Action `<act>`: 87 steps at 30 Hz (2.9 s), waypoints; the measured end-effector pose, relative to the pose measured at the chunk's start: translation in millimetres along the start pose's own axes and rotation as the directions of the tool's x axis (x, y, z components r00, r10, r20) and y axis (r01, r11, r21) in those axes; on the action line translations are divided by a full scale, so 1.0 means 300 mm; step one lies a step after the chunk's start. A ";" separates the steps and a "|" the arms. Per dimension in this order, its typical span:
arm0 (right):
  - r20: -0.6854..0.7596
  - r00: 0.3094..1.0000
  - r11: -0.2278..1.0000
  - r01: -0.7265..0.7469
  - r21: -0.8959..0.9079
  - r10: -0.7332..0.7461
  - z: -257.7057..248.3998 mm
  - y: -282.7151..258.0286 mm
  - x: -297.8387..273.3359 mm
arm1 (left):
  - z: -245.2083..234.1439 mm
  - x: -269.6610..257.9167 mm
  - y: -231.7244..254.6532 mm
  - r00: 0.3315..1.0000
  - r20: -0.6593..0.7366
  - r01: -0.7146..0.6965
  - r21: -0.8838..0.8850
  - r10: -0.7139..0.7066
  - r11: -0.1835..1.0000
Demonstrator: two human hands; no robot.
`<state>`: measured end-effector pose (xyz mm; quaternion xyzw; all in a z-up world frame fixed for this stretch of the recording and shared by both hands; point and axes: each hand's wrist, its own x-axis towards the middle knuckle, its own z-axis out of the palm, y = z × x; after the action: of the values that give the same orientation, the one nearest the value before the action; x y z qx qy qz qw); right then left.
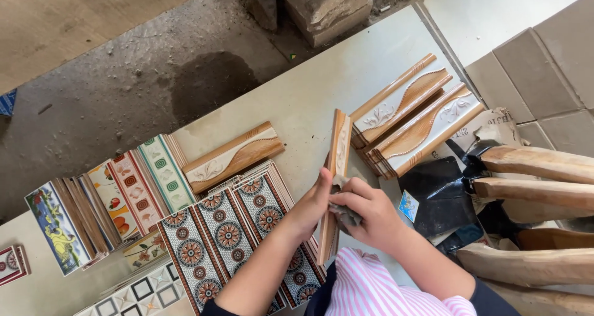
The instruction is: The person scrubs several rectangular ceramic tiles with a cloth, focusing on the edges and surfaces. They handle the tiles one at a time, wiping them thoroughly before placing them back on the table among other stacks of tiles.
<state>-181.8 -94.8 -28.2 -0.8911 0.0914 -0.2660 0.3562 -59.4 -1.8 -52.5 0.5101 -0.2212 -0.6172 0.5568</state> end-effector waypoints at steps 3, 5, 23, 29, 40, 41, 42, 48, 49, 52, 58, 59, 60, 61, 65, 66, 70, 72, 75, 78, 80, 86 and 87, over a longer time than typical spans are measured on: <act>0.005 1.000 0.998 0.007 0.056 -0.008 -0.005 -0.042 0.015 | -0.012 0.002 0.035 0.980 0.028 0.191 -0.432 -0.199 0.881; 0.226 0.970 0.983 0.055 0.175 -0.095 -0.015 -0.061 0.003 | -0.048 0.003 0.087 0.974 0.003 0.178 -0.633 -0.228 0.753; 0.033 0.995 0.968 -0.080 -0.238 0.091 0.061 -0.154 0.076 | -0.081 0.020 0.081 1.000 0.010 0.004 -0.749 0.006 0.662; -0.067 0.997 0.916 0.003 -0.402 -0.032 0.157 -0.060 0.045 | -0.026 -0.034 0.177 0.980 -0.094 0.079 -0.633 -0.178 0.770; -0.185 0.982 0.952 -0.027 -0.305 -0.031 0.026 0.093 0.306 | -0.058 0.001 0.094 0.998 -0.047 -0.040 -0.242 0.030 0.969; -0.198 0.980 0.959 -0.048 -0.280 -0.009 0.010 0.117 0.322 | -0.033 -0.022 0.095 1.000 -0.012 0.025 -0.264 -0.029 0.964; -0.199 0.980 0.959 -0.047 -0.281 -0.011 0.016 0.146 0.315 | -0.036 -0.027 0.113 1.000 -0.011 0.023 -0.263 -0.027 0.964; -0.333 0.919 0.949 -0.276 -0.153 0.213 0.012 0.347 0.249 | -0.046 -0.045 0.106 0.996 0.063 0.071 -0.151 -0.062 0.986; -0.328 0.903 0.941 -0.324 -0.097 0.277 0.010 0.350 0.250 | -0.045 -0.044 0.093 0.994 0.078 0.088 -0.187 -0.075 0.978; -0.370 0.823 0.900 -0.422 0.108 0.430 0.001 0.371 0.296 | -0.048 -0.026 0.074 0.992 0.100 0.098 -0.266 -0.073 0.959; -0.613 0.640 0.886 -0.337 0.319 0.463 -0.036 0.239 0.284 | -0.049 -0.003 0.078 0.997 0.077 0.040 -0.383 -0.011 0.923; -0.637 0.689 0.938 -0.253 0.236 0.346 -0.019 0.278 0.227 | -0.052 0.002 0.070 0.999 0.048 0.033 -0.405 -0.014 0.914; -0.628 0.691 0.934 -0.265 0.239 0.357 0.000 0.220 0.228 | -0.038 -0.033 0.119 0.999 0.045 0.041 -0.413 -0.025 0.910; -0.500 0.842 0.980 -0.177 0.094 0.201 0.020 0.164 0.229 | -0.025 -0.065 0.167 0.999 -0.045 -0.004 -0.318 -0.011 0.948; -0.124 0.992 0.995 0.012 -0.102 -0.025 0.160 0.054 0.138 | -0.175 0.028 0.041 0.979 -0.202 -0.033 -0.227 -0.014 0.973; -0.122 0.992 0.995 0.015 -0.103 -0.027 0.217 0.037 0.073 | -0.166 0.014 0.092 0.979 -0.203 -0.036 -0.228 -0.012 0.973; 0.105 0.974 0.967 0.214 -0.141 -0.200 0.344 0.008 -0.092 | -0.157 -0.033 0.261 0.979 -0.193 -0.126 -0.329 0.064 0.936; 0.202 0.949 0.925 0.290 -0.247 -0.243 0.343 0.009 -0.097 | -0.136 -0.044 0.284 0.987 -0.151 -0.105 -0.305 0.061 0.946; 0.004 0.979 0.938 0.198 -0.285 -0.205 0.302 0.010 0.007 | -0.068 -0.042 0.315 0.954 -0.299 -0.146 -0.496 -0.010 0.856; 0.003 0.985 0.919 0.164 -0.359 -0.175 0.226 -0.006 0.108 | -0.004 -0.077 0.347 0.928 -0.372 -0.164 -0.474 -0.028 0.865; -0.027 0.991 0.924 0.115 -0.366 -0.134 0.204 0.017 0.138 | -0.005 -0.082 0.320 0.967 -0.253 -0.141 -0.394 0.040 0.908; -0.178 0.982 0.967 0.009 -0.253 -0.056 0.088 0.039 0.317 | -0.110 0.013 0.015 0.969 -0.239 -0.106 -0.183 0.060 0.977; -0.181 0.982 0.967 0.012 -0.254 -0.059 0.078 0.052 0.323 | -0.121 0.028 -0.007 0.969 -0.239 -0.110 -0.180 0.065 0.978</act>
<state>-87.1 -126.6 -13.3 -0.9016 0.1414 -0.3412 0.2252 -27.3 1.8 -71.3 0.5124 -0.1164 -0.5467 0.6520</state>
